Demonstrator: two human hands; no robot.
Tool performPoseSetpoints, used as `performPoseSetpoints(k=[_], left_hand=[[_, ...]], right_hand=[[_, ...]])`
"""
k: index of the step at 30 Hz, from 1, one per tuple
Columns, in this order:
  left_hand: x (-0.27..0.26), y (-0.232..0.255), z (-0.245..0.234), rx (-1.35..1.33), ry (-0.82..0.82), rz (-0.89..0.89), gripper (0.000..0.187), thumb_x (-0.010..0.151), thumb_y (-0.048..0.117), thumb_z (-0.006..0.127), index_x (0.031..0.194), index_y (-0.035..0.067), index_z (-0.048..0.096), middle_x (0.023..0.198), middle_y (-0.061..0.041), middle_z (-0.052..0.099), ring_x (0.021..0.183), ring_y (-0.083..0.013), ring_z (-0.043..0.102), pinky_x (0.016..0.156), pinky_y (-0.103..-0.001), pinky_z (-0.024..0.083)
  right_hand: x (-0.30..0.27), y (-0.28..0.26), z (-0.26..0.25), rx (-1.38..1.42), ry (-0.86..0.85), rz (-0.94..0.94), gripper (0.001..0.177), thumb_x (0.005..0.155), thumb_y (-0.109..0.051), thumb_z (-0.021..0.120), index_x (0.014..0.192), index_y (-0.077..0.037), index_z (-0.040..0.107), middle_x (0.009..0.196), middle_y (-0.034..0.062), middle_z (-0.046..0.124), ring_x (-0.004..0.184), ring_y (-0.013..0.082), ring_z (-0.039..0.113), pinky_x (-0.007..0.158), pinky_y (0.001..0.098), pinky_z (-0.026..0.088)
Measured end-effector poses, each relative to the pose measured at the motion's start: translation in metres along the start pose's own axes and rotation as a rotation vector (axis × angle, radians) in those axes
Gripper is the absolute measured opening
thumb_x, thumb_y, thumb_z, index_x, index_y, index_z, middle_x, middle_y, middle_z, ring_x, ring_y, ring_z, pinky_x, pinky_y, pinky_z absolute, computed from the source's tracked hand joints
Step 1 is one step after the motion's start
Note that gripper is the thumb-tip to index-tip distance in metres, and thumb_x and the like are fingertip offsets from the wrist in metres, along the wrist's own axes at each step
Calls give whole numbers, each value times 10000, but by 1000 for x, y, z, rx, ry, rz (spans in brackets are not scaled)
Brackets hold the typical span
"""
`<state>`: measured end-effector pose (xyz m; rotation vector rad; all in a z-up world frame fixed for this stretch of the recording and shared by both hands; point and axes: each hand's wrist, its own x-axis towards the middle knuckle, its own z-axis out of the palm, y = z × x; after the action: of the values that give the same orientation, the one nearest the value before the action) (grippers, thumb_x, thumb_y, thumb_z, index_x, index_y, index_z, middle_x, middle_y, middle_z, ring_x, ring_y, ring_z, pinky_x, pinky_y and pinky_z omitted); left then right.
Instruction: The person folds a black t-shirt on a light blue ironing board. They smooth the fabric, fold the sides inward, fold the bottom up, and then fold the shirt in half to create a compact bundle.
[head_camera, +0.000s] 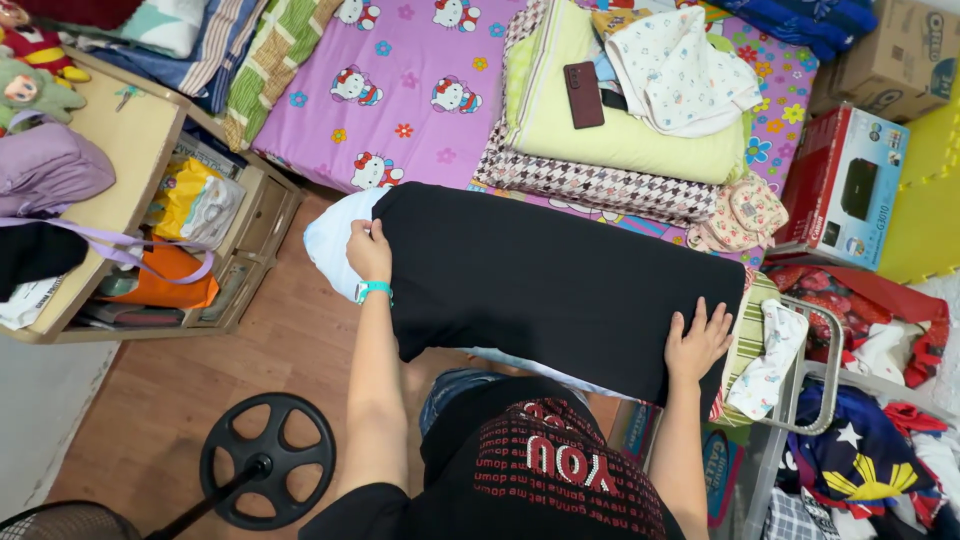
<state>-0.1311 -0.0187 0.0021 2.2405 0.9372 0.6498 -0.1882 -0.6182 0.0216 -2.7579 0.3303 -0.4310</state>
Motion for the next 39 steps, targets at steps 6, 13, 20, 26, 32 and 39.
performPoseSetpoints(k=[6, 13, 20, 26, 32, 39], left_hand=[[-57, 10, -34, 64, 25, 159, 321, 1041, 306, 639, 1077, -13, 640, 1032, -219, 689, 874, -430, 655, 764, -500, 516], [-129, -10, -60, 8, 8, 120, 361, 1055, 311, 641, 1051, -49, 650, 1037, -239, 671, 1012, -464, 605, 907, -529, 475], [-137, -33, -52, -401, 93, -51, 369, 1107, 275, 602, 1170, -89, 594, 1087, -227, 659, 996, -342, 622, 926, -428, 490], [-126, -44, -59, -390, 10, -4, 339, 1139, 227, 570, 1230, -100, 577, 1134, -257, 662, 1018, -349, 634, 952, -426, 500], [-137, -65, -76, -275, -60, 8, 337, 1135, 219, 579, 1243, -100, 583, 1083, -258, 678, 957, -359, 648, 905, -437, 509], [-145, -54, -87, -6, -183, -167, 328, 1093, 227, 634, 1242, -62, 583, 1094, -243, 682, 997, -399, 651, 883, -478, 507]], right_hand=[[-35, 14, -8, -56, 47, -23, 561, 1063, -363, 581, 1557, -104, 531, 1682, 257, 338, 1559, 443, 271, 1254, 594, 179], [-88, 32, -34, -94, 232, 116, 482, 1039, -309, 669, 1422, -21, 615, 1262, 250, 553, 1195, 436, 507, 1047, 553, 395], [-76, 60, -42, -38, 254, 239, 223, 1065, -257, 662, 997, -47, 626, 955, 176, 640, 922, 396, 620, 826, 480, 482], [-72, 74, -37, 213, 370, 367, 219, 1101, -241, 585, 1066, -25, 581, 894, 233, 679, 825, 443, 664, 747, 514, 497], [-88, 87, -43, 58, 215, 422, 232, 1104, -276, 590, 1065, -50, 557, 838, 266, 674, 796, 499, 651, 694, 558, 482], [-94, 68, -49, -85, 123, 563, 250, 1073, -332, 632, 1112, -86, 614, 897, 230, 713, 847, 467, 671, 748, 556, 495]])
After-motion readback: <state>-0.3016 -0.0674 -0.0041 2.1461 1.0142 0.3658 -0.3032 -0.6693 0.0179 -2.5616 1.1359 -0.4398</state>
